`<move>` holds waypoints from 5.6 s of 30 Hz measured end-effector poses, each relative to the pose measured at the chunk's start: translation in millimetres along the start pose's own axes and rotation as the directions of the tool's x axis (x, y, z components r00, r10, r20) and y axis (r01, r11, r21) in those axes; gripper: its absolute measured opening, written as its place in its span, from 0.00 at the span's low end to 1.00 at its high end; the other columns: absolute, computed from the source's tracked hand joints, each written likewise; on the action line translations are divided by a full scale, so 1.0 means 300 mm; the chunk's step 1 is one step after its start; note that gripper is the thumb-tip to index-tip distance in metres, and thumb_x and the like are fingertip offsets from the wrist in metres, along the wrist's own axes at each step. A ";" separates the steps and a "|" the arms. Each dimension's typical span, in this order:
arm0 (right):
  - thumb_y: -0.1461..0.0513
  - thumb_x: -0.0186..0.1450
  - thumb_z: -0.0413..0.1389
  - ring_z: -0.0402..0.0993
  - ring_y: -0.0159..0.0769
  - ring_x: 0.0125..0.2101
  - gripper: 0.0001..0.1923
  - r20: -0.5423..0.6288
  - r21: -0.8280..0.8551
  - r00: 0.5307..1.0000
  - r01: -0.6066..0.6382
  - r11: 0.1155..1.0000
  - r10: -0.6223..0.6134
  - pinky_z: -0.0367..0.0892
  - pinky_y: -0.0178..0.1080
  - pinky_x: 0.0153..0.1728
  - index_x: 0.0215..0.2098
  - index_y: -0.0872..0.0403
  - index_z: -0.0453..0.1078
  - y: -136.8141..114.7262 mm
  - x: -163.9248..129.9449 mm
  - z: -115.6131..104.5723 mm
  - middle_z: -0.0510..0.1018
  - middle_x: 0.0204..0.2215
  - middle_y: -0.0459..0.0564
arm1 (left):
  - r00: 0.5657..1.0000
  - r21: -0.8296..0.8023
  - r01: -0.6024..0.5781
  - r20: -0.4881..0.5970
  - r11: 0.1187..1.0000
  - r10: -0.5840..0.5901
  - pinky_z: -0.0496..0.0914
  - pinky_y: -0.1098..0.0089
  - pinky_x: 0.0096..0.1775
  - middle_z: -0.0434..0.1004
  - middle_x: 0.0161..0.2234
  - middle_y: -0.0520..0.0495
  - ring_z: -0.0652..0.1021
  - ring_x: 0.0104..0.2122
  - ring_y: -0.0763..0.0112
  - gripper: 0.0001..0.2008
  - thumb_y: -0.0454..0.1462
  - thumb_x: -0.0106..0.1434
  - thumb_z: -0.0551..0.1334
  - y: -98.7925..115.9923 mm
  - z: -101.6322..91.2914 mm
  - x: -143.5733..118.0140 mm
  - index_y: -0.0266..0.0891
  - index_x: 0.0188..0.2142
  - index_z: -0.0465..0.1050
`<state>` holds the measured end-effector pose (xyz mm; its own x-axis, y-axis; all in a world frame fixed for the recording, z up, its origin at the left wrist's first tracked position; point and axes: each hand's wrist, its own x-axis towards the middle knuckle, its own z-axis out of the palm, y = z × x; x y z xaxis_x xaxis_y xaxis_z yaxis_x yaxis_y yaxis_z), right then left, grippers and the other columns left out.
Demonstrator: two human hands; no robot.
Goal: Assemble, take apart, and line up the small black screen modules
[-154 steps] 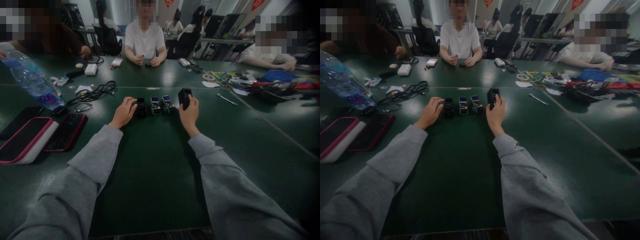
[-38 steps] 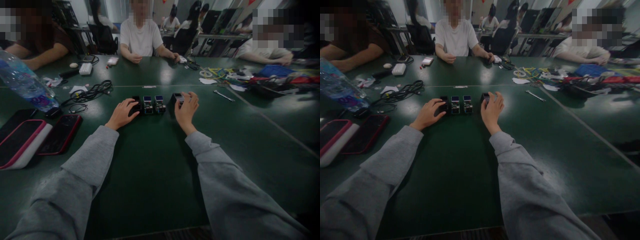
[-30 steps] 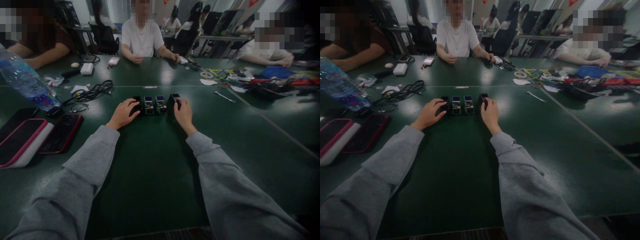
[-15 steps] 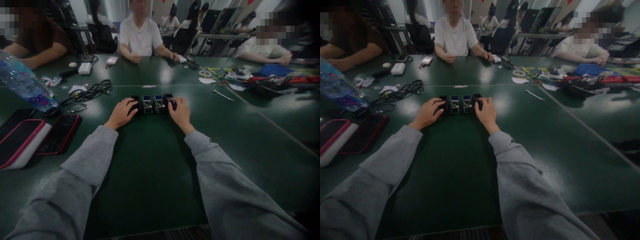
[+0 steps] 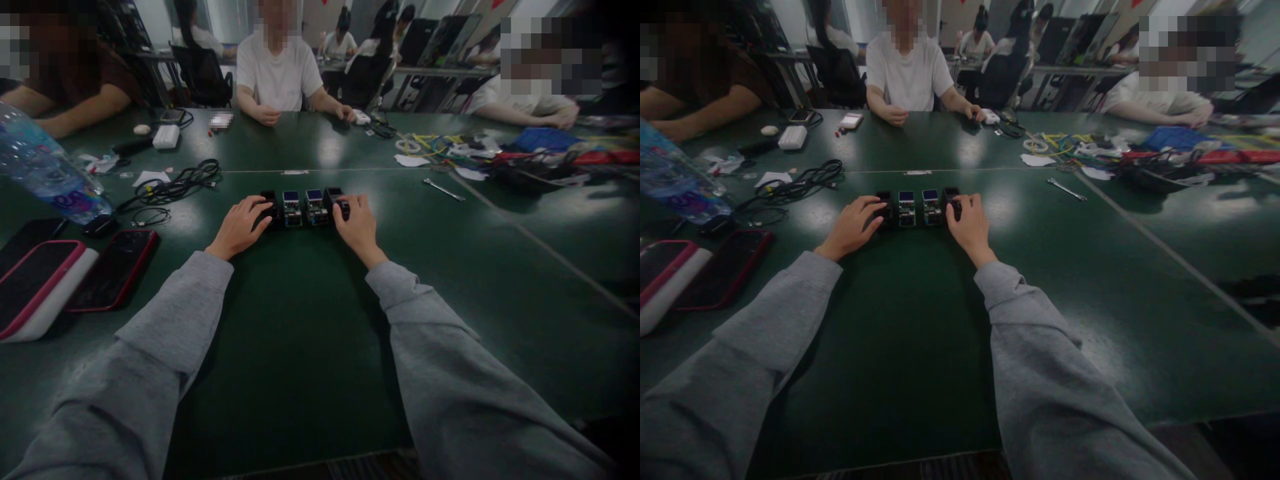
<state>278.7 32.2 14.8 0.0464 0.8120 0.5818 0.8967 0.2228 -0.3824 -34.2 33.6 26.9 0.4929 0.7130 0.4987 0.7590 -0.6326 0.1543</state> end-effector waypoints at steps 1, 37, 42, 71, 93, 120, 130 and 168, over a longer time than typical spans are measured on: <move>0.50 0.72 0.48 0.75 0.49 0.43 0.19 -0.005 -0.003 1.000 0.009 1.000 -0.009 0.75 0.51 0.40 0.52 0.53 0.70 0.001 0.000 0.001 0.71 0.49 0.60 | 1.000 -0.007 0.001 -0.005 1.000 -0.001 0.69 0.54 0.53 0.69 0.60 0.37 0.72 0.57 0.53 0.23 0.49 0.75 0.48 -0.001 0.000 0.000 0.41 0.60 0.67; 0.47 0.75 0.44 0.73 0.47 0.45 0.22 0.023 0.009 1.000 0.016 1.000 -0.016 0.73 0.49 0.43 0.50 0.50 0.70 0.005 0.003 0.001 0.72 0.50 0.59 | 0.984 0.099 0.178 -0.018 0.979 -0.177 0.59 0.64 0.27 0.73 0.22 0.47 0.70 0.23 0.65 0.14 0.33 0.62 0.52 -0.054 0.027 -0.010 0.43 0.22 0.71; 0.47 0.75 0.43 0.73 0.48 0.45 0.22 0.032 0.019 0.999 0.023 1.000 -0.024 0.72 0.50 0.44 0.50 0.51 0.70 0.006 0.004 0.001 0.71 0.49 0.59 | 0.989 0.106 0.147 -0.019 0.983 -0.146 0.57 0.66 0.26 0.72 0.20 0.48 0.69 0.21 0.67 0.14 0.33 0.61 0.52 -0.060 0.035 -0.011 0.43 0.22 0.71; 0.55 0.70 0.53 0.75 0.51 0.43 0.23 0.154 0.030 0.987 0.043 0.999 -0.047 0.72 0.52 0.42 0.61 0.53 0.65 0.014 0.009 0.021 0.74 0.51 0.60 | 0.954 0.294 0.151 0.207 0.944 -0.217 0.58 0.67 0.27 0.80 0.28 0.40 0.78 0.27 0.62 0.19 0.35 0.66 0.50 -0.028 0.021 -0.002 0.39 0.33 0.81; 0.43 0.75 0.32 0.75 0.50 0.43 0.34 0.116 -0.032 0.993 -0.031 0.999 0.034 0.71 0.50 0.41 0.58 0.51 0.69 -0.012 0.007 -0.006 0.76 0.48 0.59 | 0.946 0.326 0.170 0.210 0.930 -0.247 0.61 0.67 0.28 0.81 0.30 0.42 0.77 0.27 0.63 0.19 0.36 0.67 0.50 -0.017 0.008 0.001 0.39 0.34 0.81; 0.44 0.76 0.35 0.74 0.49 0.45 0.31 0.053 0.021 0.998 0.015 1.000 -0.016 0.71 0.50 0.44 0.56 0.52 0.70 0.005 0.008 0.008 0.74 0.50 0.60 | 0.995 0.165 0.102 0.000 0.981 -0.103 0.59 0.69 0.27 0.77 0.26 0.49 0.73 0.23 0.69 0.18 0.31 0.67 0.51 -0.010 0.011 -0.020 0.41 0.50 0.75; 0.44 0.76 0.34 0.75 0.50 0.45 0.32 0.047 0.007 0.999 0.012 1.000 -0.012 0.71 0.50 0.44 0.56 0.53 0.70 0.003 0.011 0.007 0.75 0.49 0.61 | 0.993 0.140 0.094 0.059 0.986 -0.103 0.62 0.68 0.29 0.80 0.29 0.46 0.75 0.25 0.67 0.18 0.33 0.65 0.54 0.000 0.003 -0.019 0.41 0.51 0.76; 0.43 0.75 0.33 0.75 0.50 0.45 0.34 0.041 0.007 0.999 0.012 1.000 -0.013 0.71 0.50 0.45 0.56 0.55 0.69 0.011 0.015 0.018 0.75 0.49 0.62 | 0.988 0.106 0.089 0.117 0.990 -0.101 0.62 0.70 0.28 0.80 0.34 0.47 0.79 0.32 0.65 0.19 0.51 0.67 0.62 0.013 -0.004 -0.004 0.40 0.47 0.71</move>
<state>279.4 39.4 12.3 0.0168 0.8306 0.5566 0.8942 0.2366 -0.3801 -32.3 29.8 28.0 0.4598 0.8037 0.3777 0.8405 -0.5312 0.1072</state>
